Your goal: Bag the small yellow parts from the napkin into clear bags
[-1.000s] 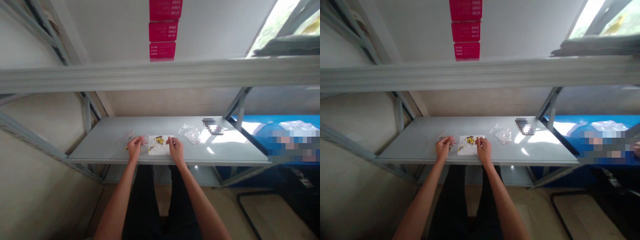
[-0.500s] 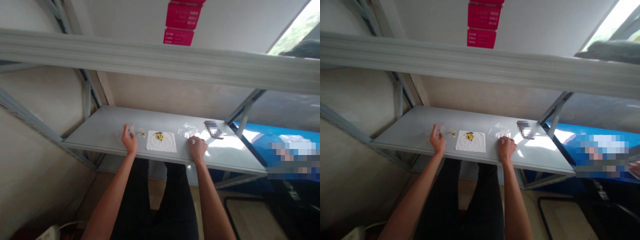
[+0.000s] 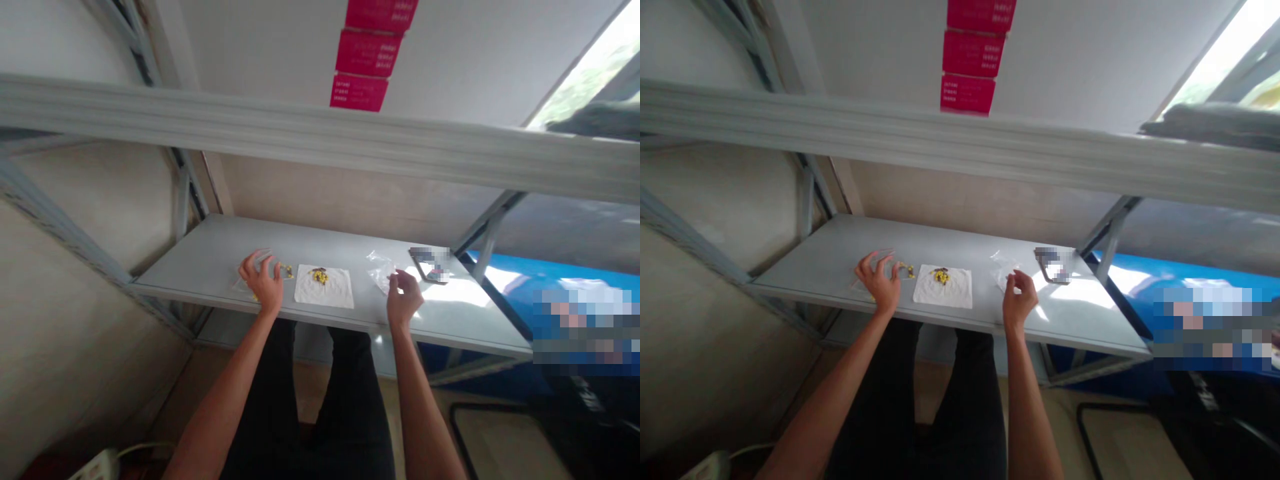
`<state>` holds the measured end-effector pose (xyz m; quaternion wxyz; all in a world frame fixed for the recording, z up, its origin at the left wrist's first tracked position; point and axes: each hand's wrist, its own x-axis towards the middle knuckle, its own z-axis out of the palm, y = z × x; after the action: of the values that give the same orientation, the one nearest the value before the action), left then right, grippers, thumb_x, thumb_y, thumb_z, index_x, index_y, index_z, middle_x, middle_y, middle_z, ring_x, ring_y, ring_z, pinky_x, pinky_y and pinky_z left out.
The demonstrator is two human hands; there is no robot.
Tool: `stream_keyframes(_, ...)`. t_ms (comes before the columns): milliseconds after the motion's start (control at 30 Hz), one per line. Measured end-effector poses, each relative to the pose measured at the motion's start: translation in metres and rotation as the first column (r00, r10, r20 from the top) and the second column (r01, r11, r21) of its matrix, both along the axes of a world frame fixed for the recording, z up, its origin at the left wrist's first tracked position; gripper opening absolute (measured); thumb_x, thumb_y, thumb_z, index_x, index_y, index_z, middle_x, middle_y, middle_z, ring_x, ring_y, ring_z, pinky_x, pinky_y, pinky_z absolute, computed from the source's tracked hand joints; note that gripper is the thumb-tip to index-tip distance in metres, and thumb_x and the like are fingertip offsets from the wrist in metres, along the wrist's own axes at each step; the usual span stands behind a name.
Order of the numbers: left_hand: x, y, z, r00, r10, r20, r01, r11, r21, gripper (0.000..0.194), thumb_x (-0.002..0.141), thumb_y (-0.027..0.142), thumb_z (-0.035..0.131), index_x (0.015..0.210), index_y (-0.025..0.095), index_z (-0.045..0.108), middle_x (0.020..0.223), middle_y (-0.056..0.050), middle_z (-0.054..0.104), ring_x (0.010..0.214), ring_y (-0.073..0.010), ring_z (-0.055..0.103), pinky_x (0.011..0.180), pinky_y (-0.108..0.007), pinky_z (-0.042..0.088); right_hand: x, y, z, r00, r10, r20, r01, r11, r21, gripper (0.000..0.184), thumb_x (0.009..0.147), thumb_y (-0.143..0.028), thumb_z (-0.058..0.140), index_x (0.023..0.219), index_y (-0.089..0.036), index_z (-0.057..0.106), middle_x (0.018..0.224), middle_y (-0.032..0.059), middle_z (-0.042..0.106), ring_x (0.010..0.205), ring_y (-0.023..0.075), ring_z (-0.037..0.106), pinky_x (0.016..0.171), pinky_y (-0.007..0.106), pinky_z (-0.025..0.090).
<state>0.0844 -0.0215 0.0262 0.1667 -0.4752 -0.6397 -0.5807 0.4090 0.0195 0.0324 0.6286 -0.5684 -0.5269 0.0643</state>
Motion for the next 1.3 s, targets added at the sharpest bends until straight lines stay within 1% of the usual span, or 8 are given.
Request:
stream_keyframes(133, 0.006, 0.000, 0.000, 0.940, -0.316, -0.130, 0.311, 0.949, -0.051, 0.017, 0.096, 0.034, 0.060, 0.103, 0.020, 0.068, 0.114, -0.012, 0.067, 0.117, -0.0277, 0.058, 0.108, -0.048, 0.041, -0.051, -0.015, 0.023, 0.939, 0.342, -0.025, -0.342, 0.940, -0.005, 0.026, 0.092, -0.040, 0.063, 0.104, -0.018, 0.070, 0.088, 0.0061, 0.074, 0.076, 0.0173, 0.070, 0.072, 0.030, 0.056)
stream_keyframes(300, 0.010, 0.001, -0.001, 0.770, -0.638, -0.021, 0.620, 0.755, -0.216, 0.033, 0.092, 0.045, 0.063, 0.112, 0.018, 0.067, 0.109, -0.011, 0.071, 0.105, -0.0242, 0.065, 0.096, -0.038, 0.049, -0.125, -0.025, 0.031, 0.645, 0.750, 0.147, -0.735, 0.662, -0.147, 0.016, 0.093, -0.029, 0.060, 0.098, -0.022, 0.074, 0.092, 0.0038, 0.077, 0.074, 0.0145, 0.070, 0.072, 0.026, 0.055)
stream_keyframes(433, -0.001, 0.009, -0.008, 0.779, -0.548, 0.305, 0.612, 0.769, -0.184, 0.030, 0.087, 0.046, 0.068, 0.084, 0.017, 0.072, 0.083, -0.006, 0.074, 0.081, -0.0203, 0.067, 0.080, -0.031, 0.052, -0.137, -0.016, 0.012, 0.821, 0.565, 0.088, -0.549, 0.822, -0.150, 0.023, 0.096, -0.025, 0.051, 0.102, -0.019, 0.072, 0.097, 0.0054, 0.075, 0.077, 0.0155, 0.069, 0.071, 0.027, 0.053)
stream_keyframes(533, -0.008, 0.015, -0.012, 0.701, -0.556, 0.447, 0.674, 0.721, -0.160, 0.030, 0.085, 0.045, 0.069, 0.087, 0.016, 0.077, 0.087, -0.008, 0.077, 0.083, -0.0220, 0.070, 0.080, -0.032, 0.054, -0.129, -0.010, -0.003, 0.893, 0.376, 0.247, -0.325, 0.919, -0.224, 0.020, 0.093, -0.022, 0.055, 0.099, -0.019, 0.074, 0.100, 0.0072, 0.073, 0.084, 0.0189, 0.065, 0.080, 0.031, 0.052)
stream_keyframes(767, -0.006, 0.014, -0.008, 0.625, -0.601, 0.498, 0.754, 0.630, -0.186, 0.045, 0.079, 0.044, 0.077, 0.115, 0.017, 0.077, 0.106, -0.010, 0.079, 0.091, -0.0238, 0.071, 0.087, -0.035, 0.055, -0.126, -0.009, -0.014, 0.768, 0.371, 0.522, -0.210, 0.916, -0.343, 0.018, 0.094, -0.026, 0.064, 0.106, -0.022, 0.078, 0.108, 0.0109, 0.067, 0.106, 0.0259, 0.056, 0.094, 0.036, 0.046)
stream_keyframes(967, -0.005, 0.016, -0.009, 0.622, -0.618, 0.480, 0.771, 0.590, -0.240, 0.052, 0.072, 0.044, 0.083, 0.116, 0.016, 0.077, 0.092, -0.007, 0.078, 0.081, -0.0212, 0.069, 0.082, -0.034, 0.056, -0.133, -0.007, -0.010, 0.679, 0.436, 0.591, -0.248, 0.894, -0.373, 0.021, 0.097, -0.021, 0.060, 0.109, -0.023, 0.077, 0.114, 0.0108, 0.065, 0.109, 0.0243, 0.056, 0.097, 0.035, 0.045)
stream_keyframes(1167, -0.005, 0.018, -0.012, 0.640, -0.633, 0.436, 0.766, 0.572, -0.294, 0.049, 0.070, 0.041, 0.085, 0.113, 0.018, 0.079, 0.088, -0.006, 0.079, 0.078, -0.0212, 0.068, 0.081, -0.034, 0.056, -0.129, -0.005, -0.015, 0.700, 0.436, 0.565, -0.275, 0.895, -0.351, 0.023, 0.099, -0.017, 0.055, 0.108, -0.020, 0.076, 0.112, 0.0123, 0.067, 0.108, 0.0248, 0.058, 0.096, 0.035, 0.046)
stream_keyframes(1300, -0.004, 0.017, -0.011, 0.634, -0.633, 0.445, 0.772, 0.557, -0.307, 0.047, 0.070, 0.040, 0.084, 0.111, 0.018, 0.079, 0.090, -0.008, 0.080, 0.079, -0.0223, 0.070, 0.080, -0.034, 0.056, -0.127, -0.006, -0.015, 0.738, 0.533, 0.414, -0.467, 0.846, -0.257, 0.023, 0.101, -0.017, 0.052, 0.104, -0.020, 0.074, 0.107, 0.0092, 0.071, 0.104, 0.0208, 0.063, 0.092, 0.031, 0.048)
